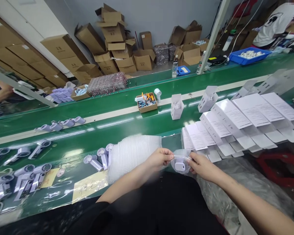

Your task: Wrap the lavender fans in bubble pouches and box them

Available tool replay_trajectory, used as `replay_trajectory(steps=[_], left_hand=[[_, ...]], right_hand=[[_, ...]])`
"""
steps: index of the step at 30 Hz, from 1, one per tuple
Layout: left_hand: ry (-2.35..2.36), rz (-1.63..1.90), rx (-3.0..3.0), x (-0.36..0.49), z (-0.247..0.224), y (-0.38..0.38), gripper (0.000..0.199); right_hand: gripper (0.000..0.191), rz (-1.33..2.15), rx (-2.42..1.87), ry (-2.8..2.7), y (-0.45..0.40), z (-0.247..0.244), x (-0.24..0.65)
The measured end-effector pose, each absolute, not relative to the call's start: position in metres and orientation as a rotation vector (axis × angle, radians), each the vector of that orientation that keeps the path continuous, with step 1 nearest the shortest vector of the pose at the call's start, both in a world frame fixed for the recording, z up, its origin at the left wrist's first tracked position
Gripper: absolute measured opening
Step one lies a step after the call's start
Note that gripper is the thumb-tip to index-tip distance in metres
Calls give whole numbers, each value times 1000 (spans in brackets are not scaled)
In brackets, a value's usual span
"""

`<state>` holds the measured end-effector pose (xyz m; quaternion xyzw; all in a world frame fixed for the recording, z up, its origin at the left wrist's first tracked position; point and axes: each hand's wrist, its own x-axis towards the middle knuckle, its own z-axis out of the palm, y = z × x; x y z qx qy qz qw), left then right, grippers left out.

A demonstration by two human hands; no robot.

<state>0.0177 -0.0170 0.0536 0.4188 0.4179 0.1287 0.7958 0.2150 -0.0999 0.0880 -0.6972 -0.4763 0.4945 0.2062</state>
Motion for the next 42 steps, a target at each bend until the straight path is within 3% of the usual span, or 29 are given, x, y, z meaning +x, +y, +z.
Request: replay_trajectory(steps=[4,7,8,11,12,17,20,23,26,29,32,38,42], left_hand=[[844,456,1250,3,83,-10,44],[689,463,1710,-2,87,-13,80],[647,408,1826,-1,82,-15,77],[758,344,1915,2,58,-18,21],[858,393,1858,1,50,-17,15],[1152,611,1259,-23,39,8,26],[1124,670,975,-50,50,25,35],[1097,744,724,-75,59,36,39],[1103,891,556,-94,63,46,38],[1106,1087,494,-106,68,61,37],[1083,1270,500,-103,76,82,35],[1116,1341,730,-41,77,146,40],[1404,1248,1209,-5,62,181,28]], right_hand=[[26,1172,-1906,-1573,-95,105,213],[24,1334,-1695,-1614,-88,117,199],[24,1381,-1636,-1642,-85,121,196],[21,1320,-1572,-1932,-76,122,204],[17,1183,-1593,-2075,-73,116,213],[32,257,-1684,-2678,-55,46,268],[25,118,-1237,-3045,-32,22,279],[27,22,-873,-3111,1,43,276],[30,28,-978,-2943,43,80,266],[46,119,-1307,-2636,94,92,251],[54,306,-1463,-2338,143,73,228],[31,456,-1454,-2094,205,7,190],[35,600,-1377,-2039,218,-19,199]])
